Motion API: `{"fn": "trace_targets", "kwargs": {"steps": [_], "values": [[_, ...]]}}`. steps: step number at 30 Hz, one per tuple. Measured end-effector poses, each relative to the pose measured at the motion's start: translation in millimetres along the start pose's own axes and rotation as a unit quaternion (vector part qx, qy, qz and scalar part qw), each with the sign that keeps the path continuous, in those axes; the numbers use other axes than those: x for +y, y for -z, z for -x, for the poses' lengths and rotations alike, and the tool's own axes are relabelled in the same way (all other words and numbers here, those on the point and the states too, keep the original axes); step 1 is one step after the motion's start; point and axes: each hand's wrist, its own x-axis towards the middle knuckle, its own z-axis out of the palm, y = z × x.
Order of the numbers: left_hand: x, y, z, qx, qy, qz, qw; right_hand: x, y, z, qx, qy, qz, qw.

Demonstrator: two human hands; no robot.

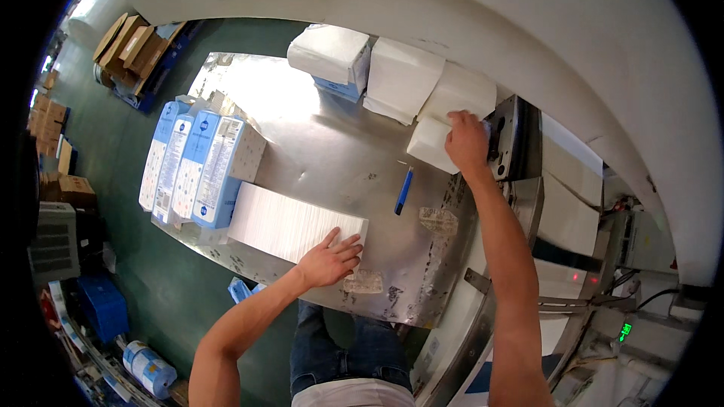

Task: The person unpacks multiple packages of white paper products on a metal table. They remove the blue and white plastic wrappers from each stack, place the stacks on the table, and then gather the discarded wrappers into a pile on the floor.

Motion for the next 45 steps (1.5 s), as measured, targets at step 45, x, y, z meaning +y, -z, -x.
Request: {"fn": "trace_targets", "kwargs": {"steps": [45], "values": [[2.4, 1.7, -2.1, 0.004, 0.008, -0.011, 1.0, 5.0, -0.6, 18.5, -0.193, -0.022, -0.097, 0.976]]}}
